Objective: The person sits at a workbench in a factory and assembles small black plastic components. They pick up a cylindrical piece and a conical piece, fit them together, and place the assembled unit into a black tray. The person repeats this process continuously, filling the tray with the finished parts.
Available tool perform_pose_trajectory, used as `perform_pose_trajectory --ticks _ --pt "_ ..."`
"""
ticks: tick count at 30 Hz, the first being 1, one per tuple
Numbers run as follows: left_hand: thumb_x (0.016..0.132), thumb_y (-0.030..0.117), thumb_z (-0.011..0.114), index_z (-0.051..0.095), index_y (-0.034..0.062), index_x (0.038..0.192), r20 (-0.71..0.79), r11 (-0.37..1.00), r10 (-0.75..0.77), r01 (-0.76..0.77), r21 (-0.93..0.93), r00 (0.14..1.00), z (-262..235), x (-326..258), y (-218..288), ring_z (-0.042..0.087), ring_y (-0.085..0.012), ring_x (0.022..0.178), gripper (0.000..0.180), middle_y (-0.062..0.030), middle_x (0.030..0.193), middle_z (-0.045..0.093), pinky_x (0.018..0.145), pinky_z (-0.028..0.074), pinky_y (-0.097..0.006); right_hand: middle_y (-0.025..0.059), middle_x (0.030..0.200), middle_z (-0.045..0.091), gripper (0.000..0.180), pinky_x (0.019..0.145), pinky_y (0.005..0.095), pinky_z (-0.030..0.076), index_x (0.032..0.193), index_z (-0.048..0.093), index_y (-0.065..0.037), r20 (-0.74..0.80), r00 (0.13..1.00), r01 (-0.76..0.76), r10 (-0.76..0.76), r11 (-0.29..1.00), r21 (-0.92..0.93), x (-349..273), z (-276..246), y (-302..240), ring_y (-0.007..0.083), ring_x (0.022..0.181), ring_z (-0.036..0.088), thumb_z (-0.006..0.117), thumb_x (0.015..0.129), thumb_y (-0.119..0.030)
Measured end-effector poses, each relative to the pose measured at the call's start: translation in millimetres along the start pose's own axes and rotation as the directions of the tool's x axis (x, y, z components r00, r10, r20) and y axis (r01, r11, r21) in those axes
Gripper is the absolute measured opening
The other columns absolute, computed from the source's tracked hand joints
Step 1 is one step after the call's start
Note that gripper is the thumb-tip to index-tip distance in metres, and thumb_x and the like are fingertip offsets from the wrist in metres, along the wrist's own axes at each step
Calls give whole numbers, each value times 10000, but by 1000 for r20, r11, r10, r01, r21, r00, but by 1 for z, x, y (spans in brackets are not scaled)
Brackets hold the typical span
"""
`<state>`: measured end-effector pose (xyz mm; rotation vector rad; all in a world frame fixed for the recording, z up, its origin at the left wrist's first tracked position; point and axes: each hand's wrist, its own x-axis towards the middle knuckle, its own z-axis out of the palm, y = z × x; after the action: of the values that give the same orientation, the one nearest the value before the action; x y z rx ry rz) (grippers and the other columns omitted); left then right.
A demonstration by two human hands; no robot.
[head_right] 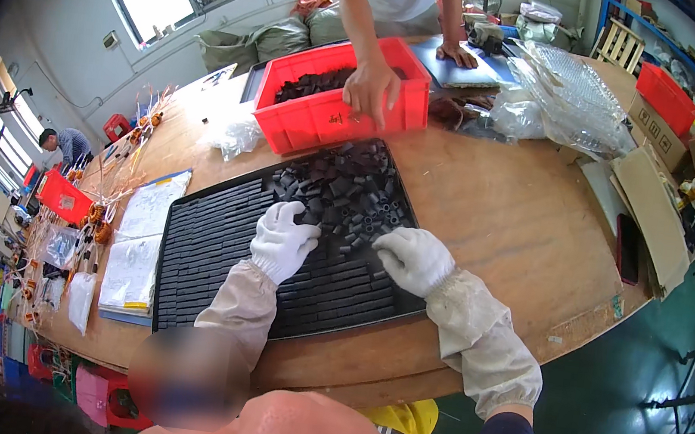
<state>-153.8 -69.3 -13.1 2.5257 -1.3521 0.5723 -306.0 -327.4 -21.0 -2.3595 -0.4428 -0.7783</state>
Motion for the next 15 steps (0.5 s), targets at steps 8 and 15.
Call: perform_pose_trajectory --ticks 8,15 --pt "803 303 816 664 205 1312 -143 996 -74 68 -50 987 -57 -74 -13 478 -417 1316 541 -179 1415 523 1082 408 -538 134 1077 699 239 898 450 530 1063 705 -80 -212 942 -307 261 925 -223 -95 -42 -57 367 1010 659 722 826 -59" --pt "931 546 657 573 202 1447 -5 857 -494 488 165 869 -66 -228 -59 387 -482 1402 626 -249 1522 452 1167 317 -573 109 1177 705 225 991 453 503 1060 718 -95 -476 854 -468 210 709 -527 -204 -37 -94 350 1119 644 735 837 -74"
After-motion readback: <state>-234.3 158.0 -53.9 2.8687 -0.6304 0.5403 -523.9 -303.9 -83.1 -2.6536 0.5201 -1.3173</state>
